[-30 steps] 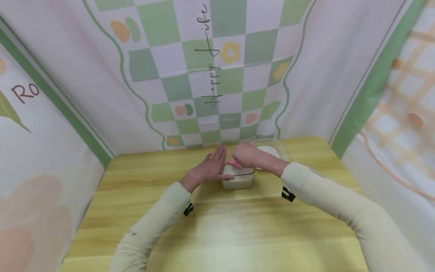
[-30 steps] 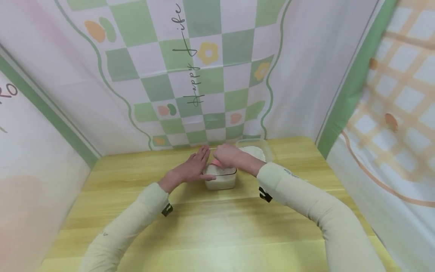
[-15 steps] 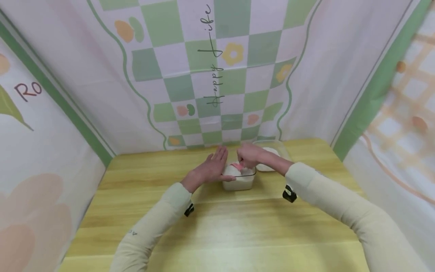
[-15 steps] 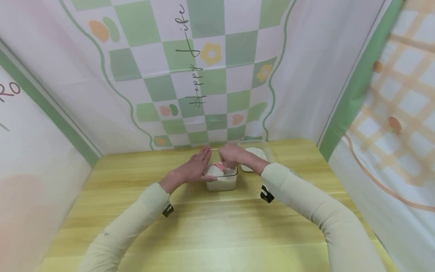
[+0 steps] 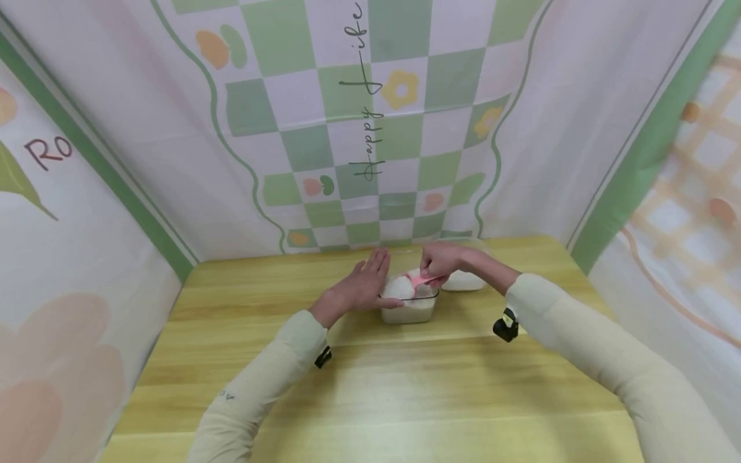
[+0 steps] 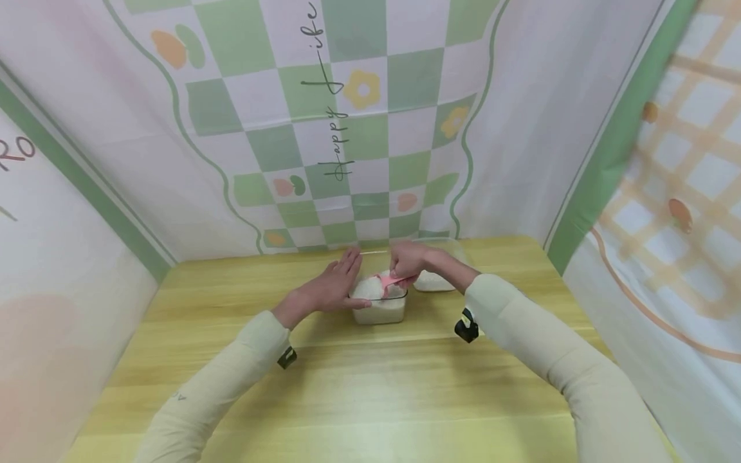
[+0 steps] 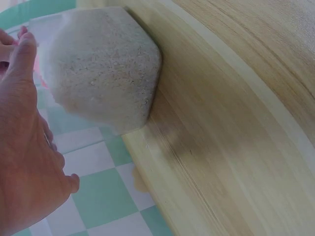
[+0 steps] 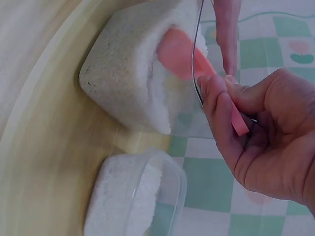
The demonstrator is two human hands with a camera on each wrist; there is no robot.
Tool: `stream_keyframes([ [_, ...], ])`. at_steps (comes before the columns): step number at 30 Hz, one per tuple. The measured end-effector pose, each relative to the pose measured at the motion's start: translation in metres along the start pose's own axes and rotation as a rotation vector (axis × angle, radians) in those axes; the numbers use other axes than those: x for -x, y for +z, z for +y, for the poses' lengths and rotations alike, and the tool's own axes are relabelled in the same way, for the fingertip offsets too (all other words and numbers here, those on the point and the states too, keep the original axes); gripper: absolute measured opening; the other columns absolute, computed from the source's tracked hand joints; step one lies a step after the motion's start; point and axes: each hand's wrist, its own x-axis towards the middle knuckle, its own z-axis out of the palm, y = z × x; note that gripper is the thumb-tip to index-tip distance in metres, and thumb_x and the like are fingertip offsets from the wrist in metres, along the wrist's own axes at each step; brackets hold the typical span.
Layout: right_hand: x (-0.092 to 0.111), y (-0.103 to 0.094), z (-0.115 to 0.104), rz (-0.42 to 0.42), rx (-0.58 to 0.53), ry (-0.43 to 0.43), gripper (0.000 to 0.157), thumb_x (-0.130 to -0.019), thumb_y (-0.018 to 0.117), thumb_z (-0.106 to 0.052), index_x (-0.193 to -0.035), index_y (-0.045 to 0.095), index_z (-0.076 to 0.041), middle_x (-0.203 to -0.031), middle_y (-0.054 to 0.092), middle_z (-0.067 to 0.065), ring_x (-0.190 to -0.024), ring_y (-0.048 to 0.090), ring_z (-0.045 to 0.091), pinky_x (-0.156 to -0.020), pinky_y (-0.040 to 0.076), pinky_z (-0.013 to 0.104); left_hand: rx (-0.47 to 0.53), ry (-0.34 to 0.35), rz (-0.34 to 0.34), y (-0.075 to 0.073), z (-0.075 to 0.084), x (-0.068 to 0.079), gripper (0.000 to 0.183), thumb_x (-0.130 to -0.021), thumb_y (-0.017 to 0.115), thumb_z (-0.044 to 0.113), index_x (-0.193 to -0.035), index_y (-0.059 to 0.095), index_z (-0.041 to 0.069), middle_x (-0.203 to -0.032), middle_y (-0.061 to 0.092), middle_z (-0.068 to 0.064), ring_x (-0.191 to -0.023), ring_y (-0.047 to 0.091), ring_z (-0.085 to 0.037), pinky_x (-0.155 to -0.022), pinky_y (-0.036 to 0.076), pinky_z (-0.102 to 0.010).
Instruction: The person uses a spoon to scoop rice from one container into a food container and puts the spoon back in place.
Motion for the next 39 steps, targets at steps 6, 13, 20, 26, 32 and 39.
stream_keyframes([
  [6,0.01,-0.001,0.008,-0.007,-0.174,0.032,0.035,-0.095,0.049,0.002,-0.064,0.063,0.003,-0.057,0.065,0.0,-0.053,0.059,0.007,-0.054,0.049,0.019,-0.02,0.003,0.008,-0.001,0.001,-0.001,0.113,-0.092,0.045,0.074,-0.158,-0.013,0.002,-0.166,-0.017,-0.015,-0.155,-0.012,-0.028,-0.125,0.014,-0.05],
  [13,0.019,0.0,0.018,-0.025,-0.343,0.014,0.033,-0.098,0.047,0.003,-0.069,0.062,0.008,-0.056,0.055,0.0,-0.055,0.057,0.007,-0.055,0.05,0.019,-0.019,0.015,0.023,0.0,0.001,0.001,0.113,-0.092,0.045,0.074,-0.158,-0.011,0.001,-0.167,-0.015,-0.016,-0.156,-0.01,-0.029,-0.125,0.015,-0.05],
  [20,0.025,0.003,0.027,-0.018,-0.408,0.003,0.041,-0.101,0.044,0.0,-0.061,0.044,-0.007,-0.057,0.046,-0.001,-0.055,0.051,0.006,-0.054,0.044,0.018,0.019,0.025,0.021,-0.001,0.001,0.004,0.113,-0.092,0.045,0.073,-0.157,-0.012,0.001,-0.166,-0.016,-0.015,-0.156,-0.011,-0.028,-0.125,0.013,-0.051],
  [26,0.032,0.005,0.035,-0.005,-0.482,0.001,0.04,-0.1,0.042,0.004,-0.061,0.043,-0.007,-0.064,0.057,0.004,-0.056,0.05,0.008,-0.053,0.04,0.018,0.02,0.031,0.017,-0.001,0.001,0.003,0.112,-0.092,0.043,0.074,-0.158,-0.012,0.001,-0.167,-0.014,-0.016,-0.156,-0.011,-0.029,-0.125,0.013,-0.051],
  [32,0.039,0.005,0.042,0.031,-0.519,0.01,0.029,-0.1,0.044,0.004,-0.079,0.064,0.006,-0.069,0.065,0.005,-0.059,0.057,0.008,-0.056,0.046,0.018,0.005,0.028,0.022,-0.001,0.002,0.004,0.112,-0.092,0.043,0.074,-0.157,-0.013,0.001,-0.166,-0.016,-0.015,-0.155,-0.012,-0.029,-0.125,0.011,-0.052],
  [39,0.05,0.001,0.042,0.081,-0.502,0.023,0.027,-0.101,0.045,0.001,-0.094,0.069,0.012,-0.071,0.067,0.003,-0.063,0.063,0.009,-0.061,0.053,0.02,-0.013,0.024,0.035,0.0,0.002,0.004,0.113,-0.091,0.043,0.075,-0.158,-0.011,0.001,-0.168,-0.011,-0.017,-0.156,-0.011,-0.03,-0.125,0.01,-0.052],
])
